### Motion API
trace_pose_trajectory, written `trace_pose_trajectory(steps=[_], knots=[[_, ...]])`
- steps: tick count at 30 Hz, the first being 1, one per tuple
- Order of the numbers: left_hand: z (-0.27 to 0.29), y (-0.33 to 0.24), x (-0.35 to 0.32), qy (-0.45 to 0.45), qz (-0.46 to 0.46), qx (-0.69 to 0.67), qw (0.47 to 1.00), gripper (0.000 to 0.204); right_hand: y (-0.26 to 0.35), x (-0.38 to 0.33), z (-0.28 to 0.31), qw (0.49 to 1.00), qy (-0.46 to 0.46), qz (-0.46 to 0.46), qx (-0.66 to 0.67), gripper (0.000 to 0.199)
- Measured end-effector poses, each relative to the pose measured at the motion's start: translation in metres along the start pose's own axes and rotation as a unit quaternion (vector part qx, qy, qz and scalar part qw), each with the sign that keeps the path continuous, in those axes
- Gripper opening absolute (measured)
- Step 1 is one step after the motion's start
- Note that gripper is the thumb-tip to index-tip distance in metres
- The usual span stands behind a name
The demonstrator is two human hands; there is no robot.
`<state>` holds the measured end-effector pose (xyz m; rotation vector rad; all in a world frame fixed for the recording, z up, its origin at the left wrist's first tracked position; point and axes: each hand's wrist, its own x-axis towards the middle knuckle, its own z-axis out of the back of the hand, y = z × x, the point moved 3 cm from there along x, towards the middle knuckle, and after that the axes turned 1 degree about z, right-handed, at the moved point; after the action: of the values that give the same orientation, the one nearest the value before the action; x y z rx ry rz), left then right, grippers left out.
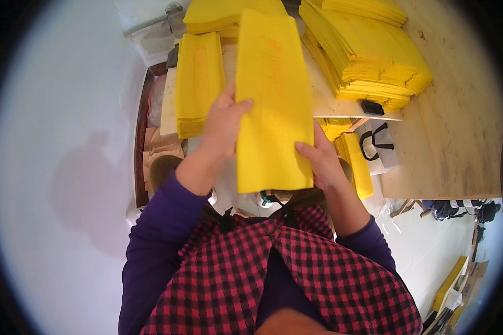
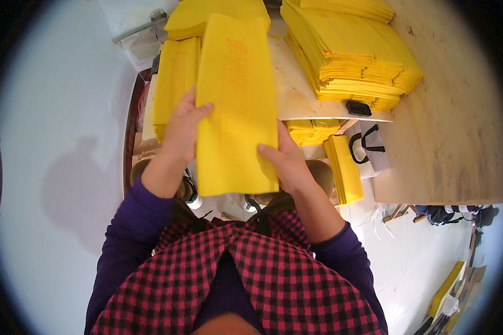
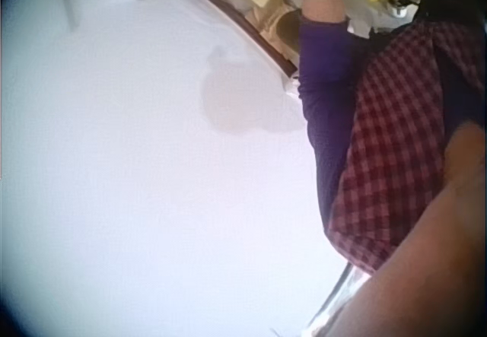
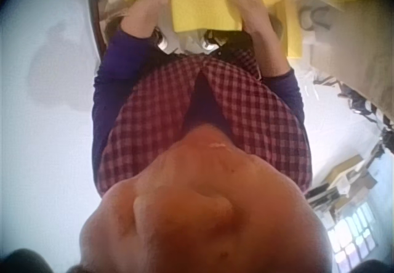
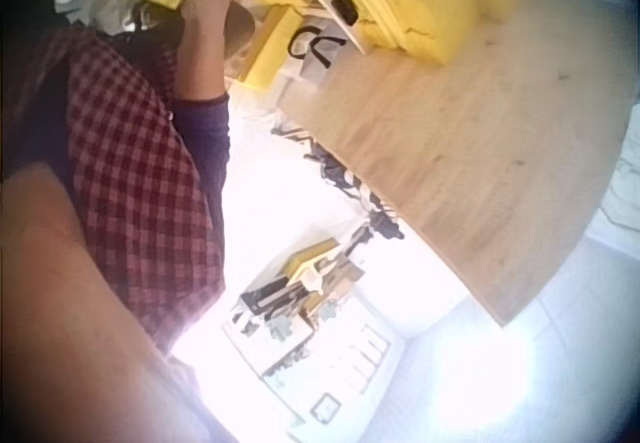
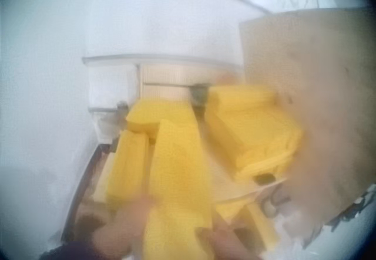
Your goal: The person folds yellow fabric pieces on a wooden table, aligns edges, and uses a dark rectangular tool to press the folds flat. The person stacks the finished pieces and repeats the process with additional fabric.
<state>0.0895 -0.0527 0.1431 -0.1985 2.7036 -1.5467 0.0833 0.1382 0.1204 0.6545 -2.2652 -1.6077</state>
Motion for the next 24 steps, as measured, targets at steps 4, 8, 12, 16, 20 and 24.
trace_pose_trajectory(steps=[4,8,12,16,20,24], knots=[[0.035,-0.037,0.024,-0.059,-0.030,0.001,0.998,0.037,-0.001,0.056,-0.038,0.999,0.029,0.028,-0.012,0.059],[0.086,-0.058,0.055,-0.100,-0.029,0.044,0.994,0.033,-0.013,0.114,-0.068,0.998,0.062,0.023,-0.011,0.055],[0.146,-0.054,0.094,-0.123,0.023,0.113,0.986,0.029,-0.038,0.166,-0.087,0.995,0.083,-0.046,-0.034,0.048],[0.191,-0.033,0.112,-0.191,0.087,0.194,0.958,0.029,-0.059,0.195,-0.093,0.989,0.058,-0.083,-0.110,0.047],[0.205,-0.018,0.122,-0.188,0.064,0.193,0.961,0.028,-0.066,0.202,-0.082,0.983,0.023,-0.051,-0.177,0.047],[0.209,-0.024,0.129,-0.192,0.041,0.229,0.954,0.031,-0.068,0.214,-0.081,0.976,0.000,-0.011,-0.219,0.046]])
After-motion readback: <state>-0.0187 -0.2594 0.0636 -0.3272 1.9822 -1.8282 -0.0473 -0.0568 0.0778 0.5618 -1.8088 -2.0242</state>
